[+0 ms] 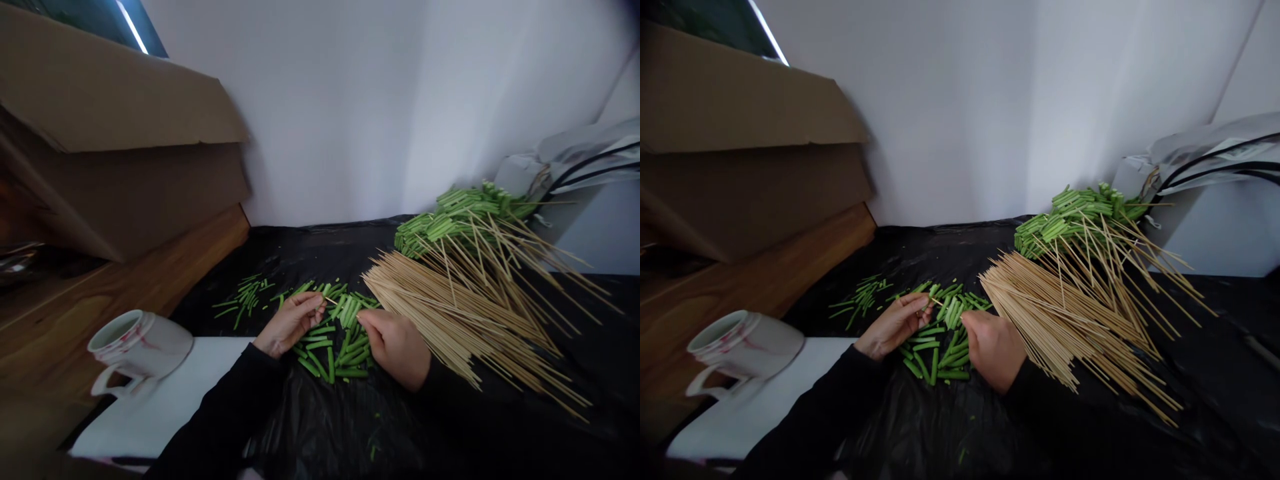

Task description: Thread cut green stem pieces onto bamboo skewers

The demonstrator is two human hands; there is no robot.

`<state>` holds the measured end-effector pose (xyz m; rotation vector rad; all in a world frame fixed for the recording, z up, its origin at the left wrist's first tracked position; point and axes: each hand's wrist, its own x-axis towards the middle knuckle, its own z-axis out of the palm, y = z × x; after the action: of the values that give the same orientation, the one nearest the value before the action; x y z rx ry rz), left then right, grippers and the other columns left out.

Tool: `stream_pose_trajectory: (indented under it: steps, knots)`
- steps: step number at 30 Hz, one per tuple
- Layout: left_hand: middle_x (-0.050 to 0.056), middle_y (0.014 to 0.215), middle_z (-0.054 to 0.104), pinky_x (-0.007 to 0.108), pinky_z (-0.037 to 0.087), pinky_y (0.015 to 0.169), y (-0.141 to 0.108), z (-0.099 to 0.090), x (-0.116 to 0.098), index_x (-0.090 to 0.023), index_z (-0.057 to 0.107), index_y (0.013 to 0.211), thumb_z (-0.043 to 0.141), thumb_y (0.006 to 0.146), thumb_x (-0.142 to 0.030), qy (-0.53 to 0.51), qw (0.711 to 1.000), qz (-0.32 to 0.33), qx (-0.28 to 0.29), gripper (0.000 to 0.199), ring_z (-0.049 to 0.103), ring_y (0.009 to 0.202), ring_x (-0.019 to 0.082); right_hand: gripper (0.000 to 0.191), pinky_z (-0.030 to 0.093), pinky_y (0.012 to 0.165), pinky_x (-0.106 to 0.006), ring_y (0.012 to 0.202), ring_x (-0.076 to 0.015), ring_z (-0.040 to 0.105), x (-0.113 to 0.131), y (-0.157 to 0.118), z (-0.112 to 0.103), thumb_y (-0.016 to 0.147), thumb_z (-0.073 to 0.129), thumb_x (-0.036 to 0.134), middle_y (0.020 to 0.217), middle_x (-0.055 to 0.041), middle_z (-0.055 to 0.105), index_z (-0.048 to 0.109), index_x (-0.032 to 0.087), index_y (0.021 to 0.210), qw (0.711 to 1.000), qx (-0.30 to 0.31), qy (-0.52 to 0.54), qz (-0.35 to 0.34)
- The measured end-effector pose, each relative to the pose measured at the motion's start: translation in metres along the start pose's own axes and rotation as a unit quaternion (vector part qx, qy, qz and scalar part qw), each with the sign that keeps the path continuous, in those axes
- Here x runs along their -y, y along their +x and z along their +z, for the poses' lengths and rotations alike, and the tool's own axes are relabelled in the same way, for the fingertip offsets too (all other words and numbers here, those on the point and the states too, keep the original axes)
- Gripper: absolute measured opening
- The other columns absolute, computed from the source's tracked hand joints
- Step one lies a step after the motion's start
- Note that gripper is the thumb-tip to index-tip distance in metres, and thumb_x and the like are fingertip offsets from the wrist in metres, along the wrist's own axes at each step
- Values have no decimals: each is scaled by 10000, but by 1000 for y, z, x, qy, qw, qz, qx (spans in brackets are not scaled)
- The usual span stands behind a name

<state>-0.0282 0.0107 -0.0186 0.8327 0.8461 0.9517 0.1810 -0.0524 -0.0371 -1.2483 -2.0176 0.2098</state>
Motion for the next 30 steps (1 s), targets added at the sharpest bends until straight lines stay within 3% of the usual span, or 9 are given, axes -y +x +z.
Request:
stream_pose_trajectory:
  steps: [6,13,18,21,25,28,30]
  knots:
    - [14,660,636,201,437,612,-3,4,5,-103,694,738,810,665,-188,27,999,-13,13,161,561,596,70,240,347,658,-260,715,-149,585,4,-1,2,913,388,144,748,-15,633,570,200,767,1000,8,16,4]
    - [-15,700,638,205,440,635,-2,6,13,-133,707,731,835,618,-175,26,999,-10,-21,175,565,634,66,238,364,688,-258,760,-157,604,6,0,3,921,390,154,829,-30,671,607,197,836,1000,0,15,-2]
    - [39,789,680,207,464,688,-3,2,-1,-123,743,857,818,656,-265,66,997,28,-8,258,591,698,86,257,375,711,-259,784,-163,614,0,1,-2,943,382,187,838,-36,676,629,190,870,1000,-19,0,13]
    - [56,781,695,206,460,672,0,-10,-14,-124,746,890,798,664,-356,102,986,105,-81,328,601,707,106,263,380,708,-265,764,-165,614,-5,3,-5,950,390,215,822,-36,677,638,186,868,999,-41,-17,22]
    - [80,837,723,258,476,710,8,-34,-24,-134,739,905,734,698,-396,251,920,216,-210,334,638,799,182,271,398,740,-262,801,-167,628,-6,4,-8,954,394,228,854,-45,686,649,181,877,998,-64,-15,14]
    - [98,921,733,314,479,780,14,-51,-26,-136,722,942,641,764,-337,405,852,238,-231,281,648,862,222,275,405,734,-263,792,-165,633,-5,4,-8,955,392,227,856,-45,688,651,181,876,997,-69,-19,6]
    - [97,985,728,338,462,840,15,-59,-26,-153,707,971,565,804,-269,518,789,231,-236,248,644,904,228,275,406,723,-266,778,-166,632,-5,3,-7,955,391,230,852,-42,689,651,185,877,997,-71,-25,5]
